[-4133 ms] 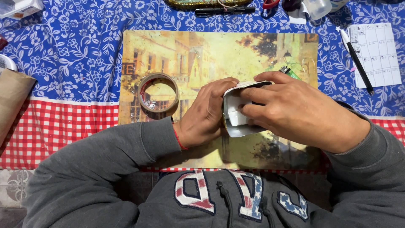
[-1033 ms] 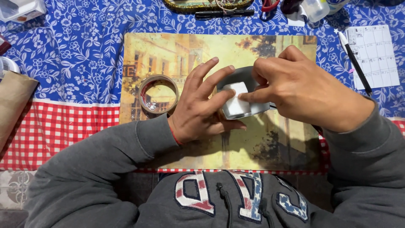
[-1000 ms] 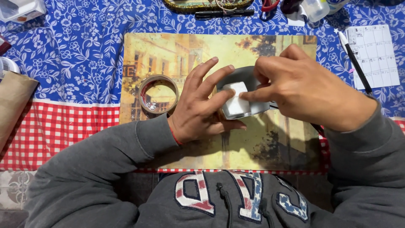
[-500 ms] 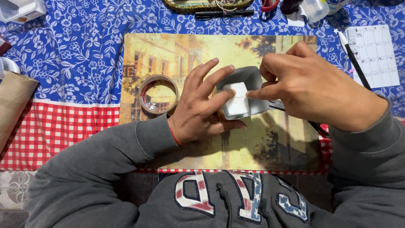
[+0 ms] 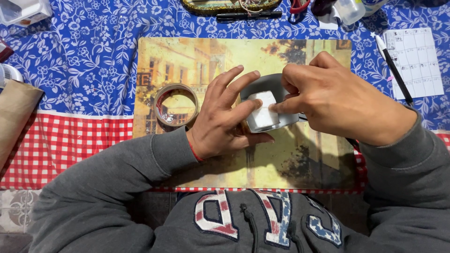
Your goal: Cutting and shaping styrofoam blocks using a utility knife to fit into a container.
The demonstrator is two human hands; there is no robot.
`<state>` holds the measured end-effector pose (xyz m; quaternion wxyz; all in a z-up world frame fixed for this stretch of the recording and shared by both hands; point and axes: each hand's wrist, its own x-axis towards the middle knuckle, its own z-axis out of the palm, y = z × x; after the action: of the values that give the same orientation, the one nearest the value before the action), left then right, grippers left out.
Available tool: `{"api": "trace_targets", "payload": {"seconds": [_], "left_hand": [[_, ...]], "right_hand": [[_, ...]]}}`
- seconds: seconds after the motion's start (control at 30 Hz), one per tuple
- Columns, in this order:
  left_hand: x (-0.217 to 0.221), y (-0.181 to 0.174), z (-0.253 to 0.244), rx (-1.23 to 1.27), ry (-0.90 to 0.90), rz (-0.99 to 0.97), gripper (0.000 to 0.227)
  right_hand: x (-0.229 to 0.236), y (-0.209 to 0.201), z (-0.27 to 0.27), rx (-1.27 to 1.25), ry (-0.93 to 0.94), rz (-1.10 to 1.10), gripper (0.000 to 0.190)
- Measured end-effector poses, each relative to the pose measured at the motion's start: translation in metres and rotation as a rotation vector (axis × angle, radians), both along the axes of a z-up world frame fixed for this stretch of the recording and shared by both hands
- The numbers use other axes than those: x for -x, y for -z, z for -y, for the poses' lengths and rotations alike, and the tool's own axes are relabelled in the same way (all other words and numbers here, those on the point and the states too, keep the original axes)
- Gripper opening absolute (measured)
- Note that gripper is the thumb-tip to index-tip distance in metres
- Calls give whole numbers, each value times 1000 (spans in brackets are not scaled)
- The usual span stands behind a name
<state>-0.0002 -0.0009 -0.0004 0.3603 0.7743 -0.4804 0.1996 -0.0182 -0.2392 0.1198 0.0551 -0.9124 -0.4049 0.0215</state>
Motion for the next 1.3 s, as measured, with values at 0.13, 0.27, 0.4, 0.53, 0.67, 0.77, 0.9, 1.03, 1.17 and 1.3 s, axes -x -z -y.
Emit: {"api": "trace_targets", "payload": {"seconds": [0.13,0.27,0.4,0.53,0.67,0.77,0.9,1.03,1.17,1.3], "left_hand": [[0,1,0,0,0,-1,64],[0,-1,1,-1,-6,2,64],[3,2,1,43,49,-240,87],[0,27,5,79,164,-412,114],[2,25,5,46,184,-392,123],[4,11,4,29,172,-280,120],[9,-13,-1,-30,118,-195,121],[7,-48,-12,-92,105,-254,123],[4,-59,-19,-118,224,-184,122],[5,-73,-27,-108,292,-202,121]], "right_hand": [[0,0,0,-6,-2,0,47],[0,-2,0,4,-1,-7,50],[0,2,6,-120,-83,175,55],[0,12,1,-224,-98,51,49],[2,18,-1,-112,-87,55,52],[7,10,-3,-53,-43,34,50],[22,-1,-14,51,0,193,44],[31,-3,-15,6,-105,425,40],[34,-11,-19,96,-137,287,32],[38,-19,-11,-121,-248,421,54]]}}
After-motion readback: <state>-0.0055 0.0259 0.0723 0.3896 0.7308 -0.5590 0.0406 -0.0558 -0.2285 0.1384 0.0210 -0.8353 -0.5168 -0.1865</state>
